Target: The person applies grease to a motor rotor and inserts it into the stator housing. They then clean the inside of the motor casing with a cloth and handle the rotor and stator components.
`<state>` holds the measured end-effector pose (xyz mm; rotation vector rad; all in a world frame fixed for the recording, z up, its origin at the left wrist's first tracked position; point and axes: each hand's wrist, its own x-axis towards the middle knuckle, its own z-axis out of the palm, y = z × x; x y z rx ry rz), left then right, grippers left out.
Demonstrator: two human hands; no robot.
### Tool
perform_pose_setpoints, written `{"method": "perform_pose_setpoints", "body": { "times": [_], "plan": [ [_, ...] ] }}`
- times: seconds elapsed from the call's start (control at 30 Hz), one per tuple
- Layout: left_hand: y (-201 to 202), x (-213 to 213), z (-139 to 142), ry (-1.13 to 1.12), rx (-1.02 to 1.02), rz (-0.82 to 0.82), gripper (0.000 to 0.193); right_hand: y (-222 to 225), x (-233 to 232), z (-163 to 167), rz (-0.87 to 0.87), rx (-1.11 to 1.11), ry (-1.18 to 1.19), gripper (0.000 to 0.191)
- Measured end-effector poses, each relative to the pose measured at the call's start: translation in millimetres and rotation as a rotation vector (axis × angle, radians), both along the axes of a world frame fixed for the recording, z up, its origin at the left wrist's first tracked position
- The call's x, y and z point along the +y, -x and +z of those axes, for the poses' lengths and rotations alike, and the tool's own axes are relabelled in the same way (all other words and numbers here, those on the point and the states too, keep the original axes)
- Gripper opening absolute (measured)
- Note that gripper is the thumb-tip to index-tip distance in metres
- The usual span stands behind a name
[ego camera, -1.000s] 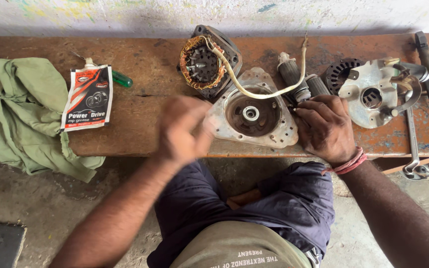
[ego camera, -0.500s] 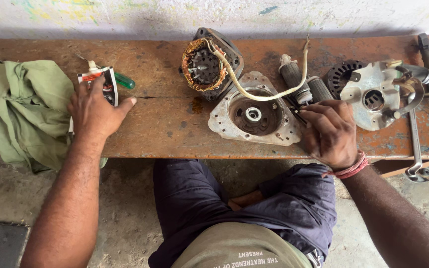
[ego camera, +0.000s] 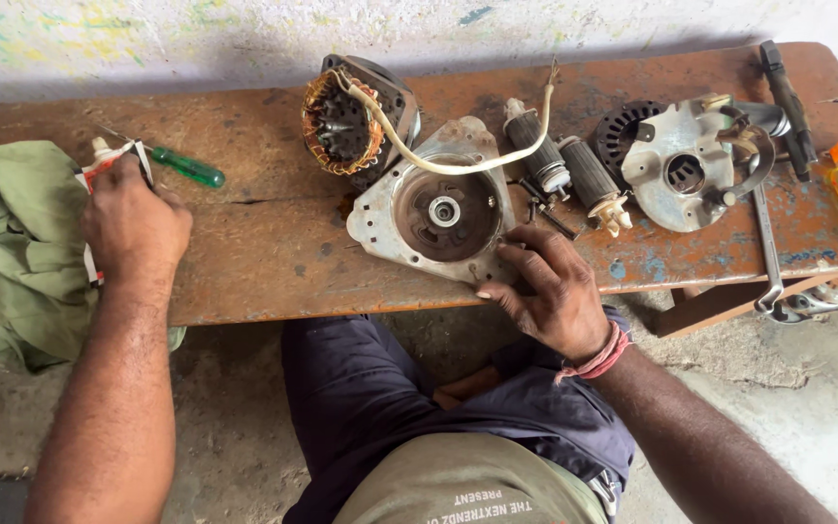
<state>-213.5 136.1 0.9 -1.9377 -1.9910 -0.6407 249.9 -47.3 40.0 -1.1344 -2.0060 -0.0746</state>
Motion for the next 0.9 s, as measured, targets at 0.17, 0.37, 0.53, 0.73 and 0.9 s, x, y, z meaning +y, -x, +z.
{"method": "perform_pose_setpoints", "body": {
  "times": [0.17,0.37,0.53,0.73,0.9],
  "plan": [
    [-0.4,0.2,-2.8,-0.002,0.023,-0.010,0.033,2.2,-7.6,-6.3,-0.053,0.007,0.020,0.042],
    [-12.3,-21.8,18.8,-0.187,0.134,-0.150,0.036,-38.8,-3.9,27.9,-0.083,0.148,-0.152,0.024],
    [-56.1,-54.1,39.7,-0.330,-0.249,-0.513,0.024,-176.1,54.4,69.2,-0.458,-0.056,-0.248,0.009],
    [-149.1,-103.2,35.4,-0.269,-0.584,-0.857,0.036,-267.3,125.5,69.4,-0.546,0.002,0.446,0.019],
    [-200.7,-105.1,32.0,0.256,-0.940,-0.485,0.054,-262.9,150.4,74.5,-0.618,-0.225,0.713,0.027]
  ]
}}
